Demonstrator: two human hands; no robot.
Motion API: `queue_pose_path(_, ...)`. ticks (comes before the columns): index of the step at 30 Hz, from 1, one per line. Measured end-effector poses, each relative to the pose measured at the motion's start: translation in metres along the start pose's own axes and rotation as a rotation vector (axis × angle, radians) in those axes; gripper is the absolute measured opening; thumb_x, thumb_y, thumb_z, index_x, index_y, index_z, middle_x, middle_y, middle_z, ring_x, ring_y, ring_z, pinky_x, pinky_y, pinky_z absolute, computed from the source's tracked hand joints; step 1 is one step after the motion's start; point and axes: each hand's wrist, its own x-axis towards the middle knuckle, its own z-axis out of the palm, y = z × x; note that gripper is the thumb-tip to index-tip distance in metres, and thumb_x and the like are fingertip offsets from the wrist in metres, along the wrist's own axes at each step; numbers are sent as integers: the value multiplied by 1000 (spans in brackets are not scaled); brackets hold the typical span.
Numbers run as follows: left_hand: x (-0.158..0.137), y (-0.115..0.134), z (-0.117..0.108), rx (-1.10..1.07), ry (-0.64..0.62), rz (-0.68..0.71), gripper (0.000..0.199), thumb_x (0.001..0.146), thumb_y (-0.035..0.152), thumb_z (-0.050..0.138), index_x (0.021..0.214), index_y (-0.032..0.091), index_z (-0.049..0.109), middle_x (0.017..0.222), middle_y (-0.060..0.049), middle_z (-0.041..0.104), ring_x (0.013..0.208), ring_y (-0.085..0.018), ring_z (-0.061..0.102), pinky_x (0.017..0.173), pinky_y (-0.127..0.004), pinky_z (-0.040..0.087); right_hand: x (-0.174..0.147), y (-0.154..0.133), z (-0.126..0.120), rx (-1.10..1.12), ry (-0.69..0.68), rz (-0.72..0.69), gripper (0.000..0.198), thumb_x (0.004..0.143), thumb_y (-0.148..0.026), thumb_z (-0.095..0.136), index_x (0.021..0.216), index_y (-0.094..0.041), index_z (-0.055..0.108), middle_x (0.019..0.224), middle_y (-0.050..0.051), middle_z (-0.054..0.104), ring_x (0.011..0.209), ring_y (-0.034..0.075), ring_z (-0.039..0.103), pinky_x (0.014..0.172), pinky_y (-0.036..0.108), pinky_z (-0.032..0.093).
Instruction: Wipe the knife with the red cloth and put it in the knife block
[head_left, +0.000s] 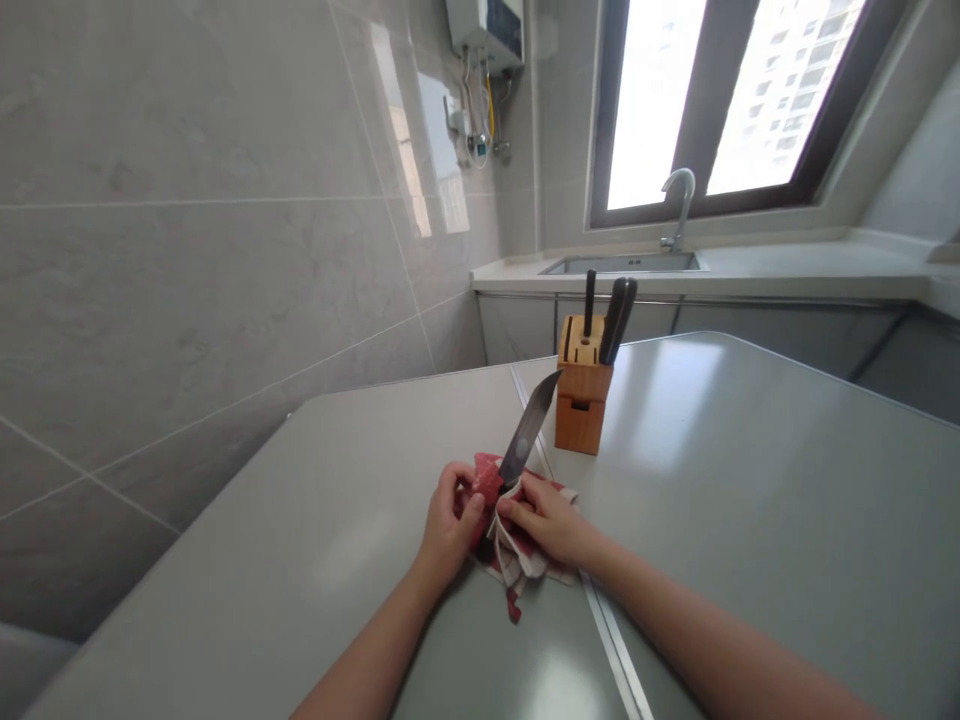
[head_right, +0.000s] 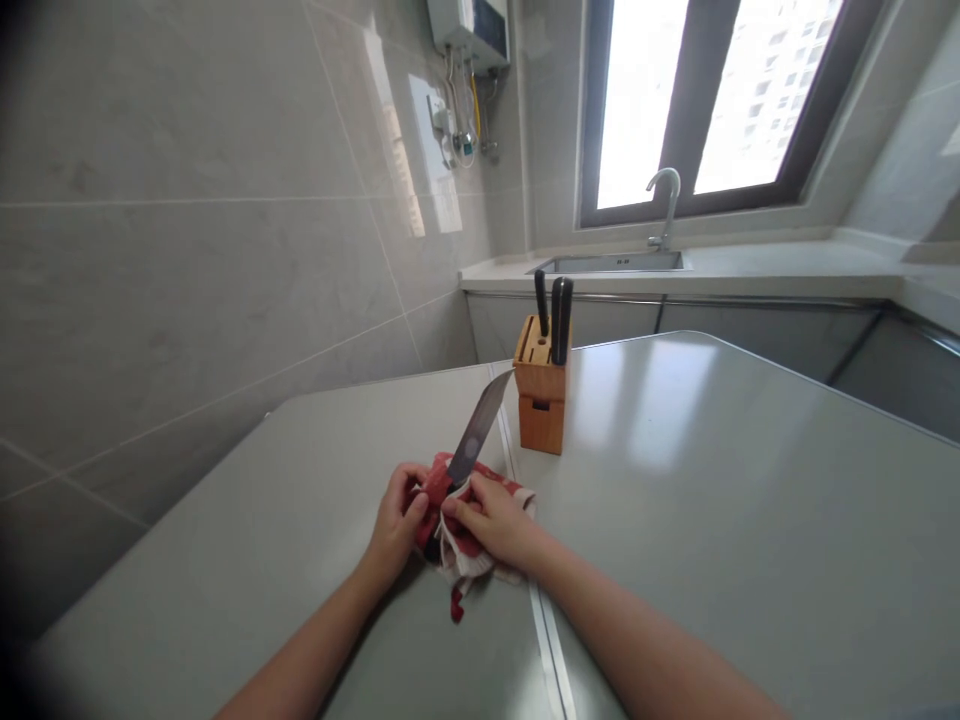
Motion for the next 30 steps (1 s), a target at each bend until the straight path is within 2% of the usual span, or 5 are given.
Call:
queue_pose_path(7,7,12,1,-23,47,-36,36,79,46,56,100,17,53,100,-7,55,92,-19,53,78,-28,45,-1,1,-1,-52,-80,-53,11,81,-29,58,81,-18,56,82,2,62,75,16,55,70,28,41)
queue_pose_path(13,14,25,3,-113,-173,-148,29,77,37,63,97,16,62,103,-7,62,99,-20,57,89,-30,43,-2,6,2,2,-145,-19,11,80,-26,58,87,-18,57,76,0,62,66,14,54,60,24,40)
queue_pose_path(20,17,43,2,-288,-283,-365,38,73,35,69,105,16,62,107,-8,65,96,-20,60,82,-28,47,1,9,0,64,-135,39,15,75,-30,64,81,-18,57,70,-2,58,62,12,51,56,22,37)
queue_pose_path(24,16,47,3,-416,-296,-452,38,71,36,71,102,16,63,99,-8,66,89,-19,63,79,-28,49,2,11,1,165,-135,37,21,76,-36,65,82,-17,58,69,-3,54,61,11,47,55,21,37)
queue_pose_path(30,17,42,11,-506,-170,-520,32,70,37,71,89,14,59,74,-2,63,66,-14,61,63,-25,48,5,13,6,358,-143,-28,36,77,-51,60,80,-16,58,68,-3,50,62,10,44,57,21,37)
